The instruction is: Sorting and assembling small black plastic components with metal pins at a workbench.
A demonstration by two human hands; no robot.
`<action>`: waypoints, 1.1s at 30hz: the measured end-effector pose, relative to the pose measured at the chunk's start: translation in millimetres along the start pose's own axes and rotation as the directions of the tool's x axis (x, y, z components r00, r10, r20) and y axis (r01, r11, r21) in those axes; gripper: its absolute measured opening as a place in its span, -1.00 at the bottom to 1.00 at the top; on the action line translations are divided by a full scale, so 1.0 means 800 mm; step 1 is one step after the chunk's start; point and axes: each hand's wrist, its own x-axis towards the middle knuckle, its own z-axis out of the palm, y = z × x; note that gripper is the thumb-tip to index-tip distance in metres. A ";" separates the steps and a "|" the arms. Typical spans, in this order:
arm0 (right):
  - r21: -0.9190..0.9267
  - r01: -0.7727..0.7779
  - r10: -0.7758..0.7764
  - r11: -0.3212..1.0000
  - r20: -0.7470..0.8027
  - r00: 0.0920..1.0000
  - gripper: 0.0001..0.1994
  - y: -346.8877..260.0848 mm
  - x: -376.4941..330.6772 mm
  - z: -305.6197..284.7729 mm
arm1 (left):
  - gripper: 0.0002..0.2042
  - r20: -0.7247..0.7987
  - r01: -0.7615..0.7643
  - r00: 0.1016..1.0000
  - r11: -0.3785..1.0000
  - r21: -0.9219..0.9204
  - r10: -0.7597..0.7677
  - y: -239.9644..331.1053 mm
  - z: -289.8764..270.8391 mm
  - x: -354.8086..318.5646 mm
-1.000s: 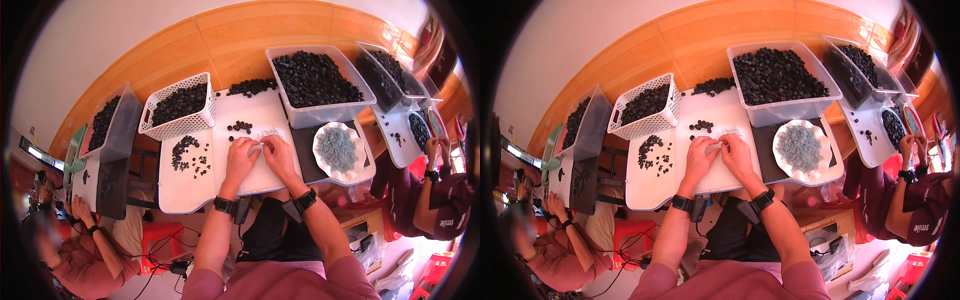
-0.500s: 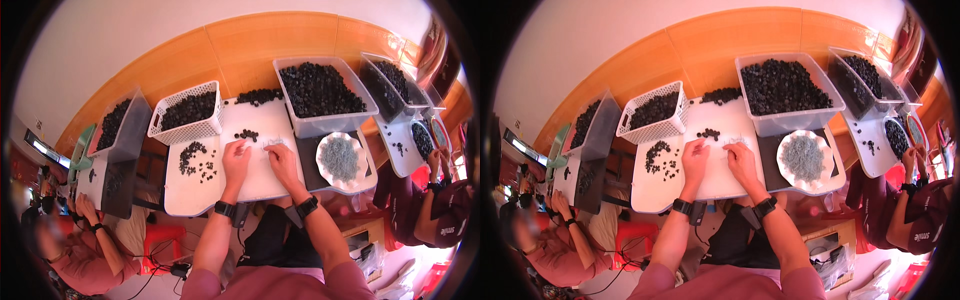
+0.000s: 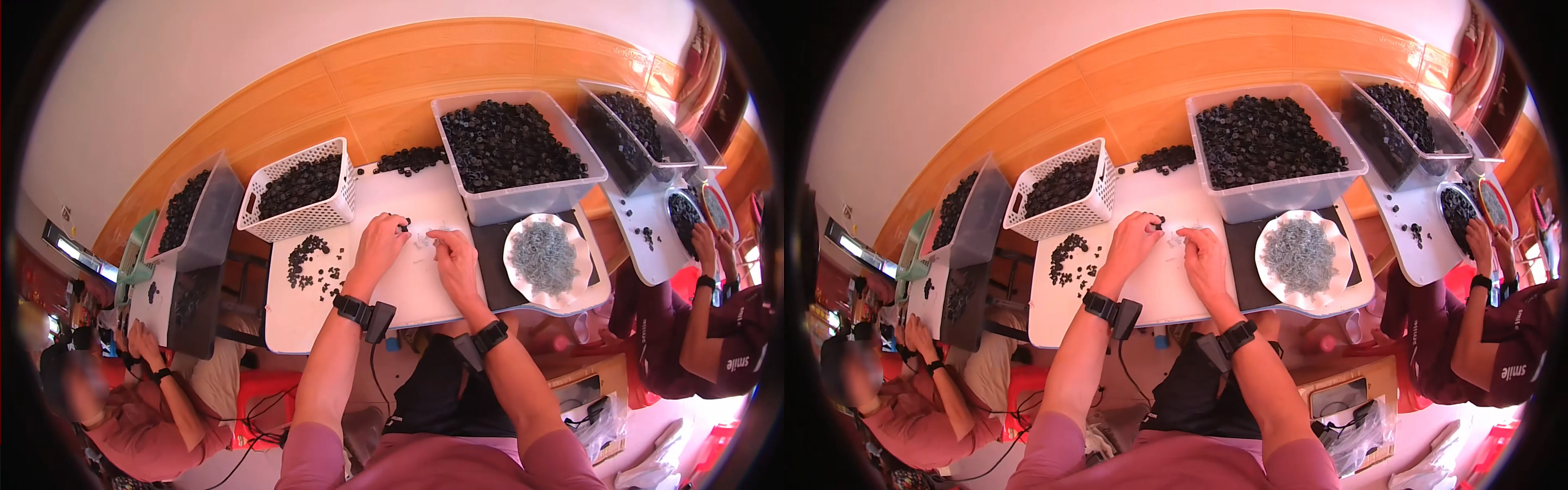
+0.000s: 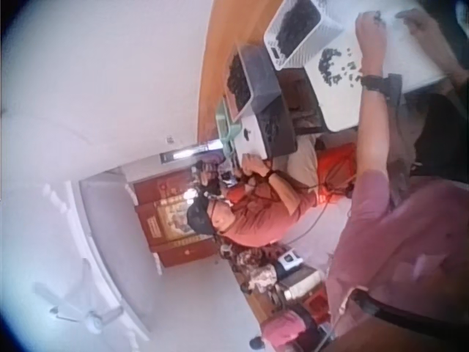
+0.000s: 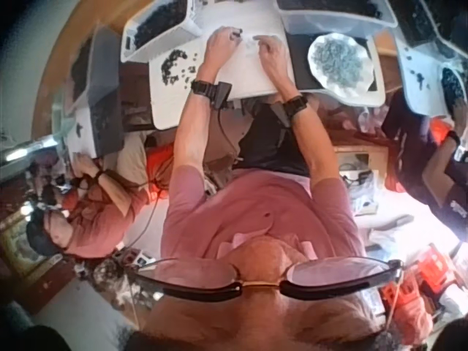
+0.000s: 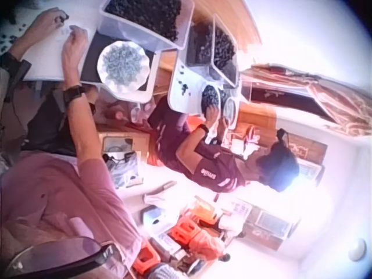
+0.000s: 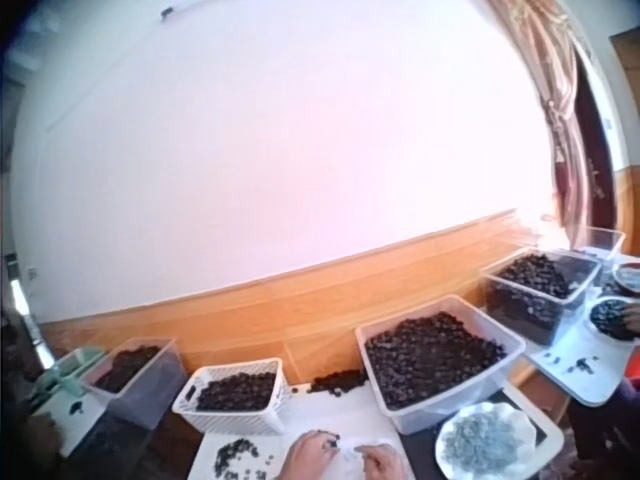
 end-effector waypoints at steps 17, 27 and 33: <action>-0.009 -0.051 0.051 0.999 0.077 0.996 -0.82 -0.002 0.000 -0.001 | -0.75 -0.041 0.142 0.989 0.987 0.071 -0.139 0.011 0.014 -0.009; 0.168 -0.354 0.321 0.920 0.195 0.927 -0.88 -0.018 0.000 -0.002 | -0.77 -0.172 0.225 0.936 0.899 -0.374 -0.306 0.036 0.028 -0.081; 0.071 -0.292 0.265 0.954 0.262 0.928 -0.89 -0.017 -0.004 -0.002 | -0.78 -0.187 0.190 0.944 0.913 -0.360 -0.270 0.034 0.031 -0.088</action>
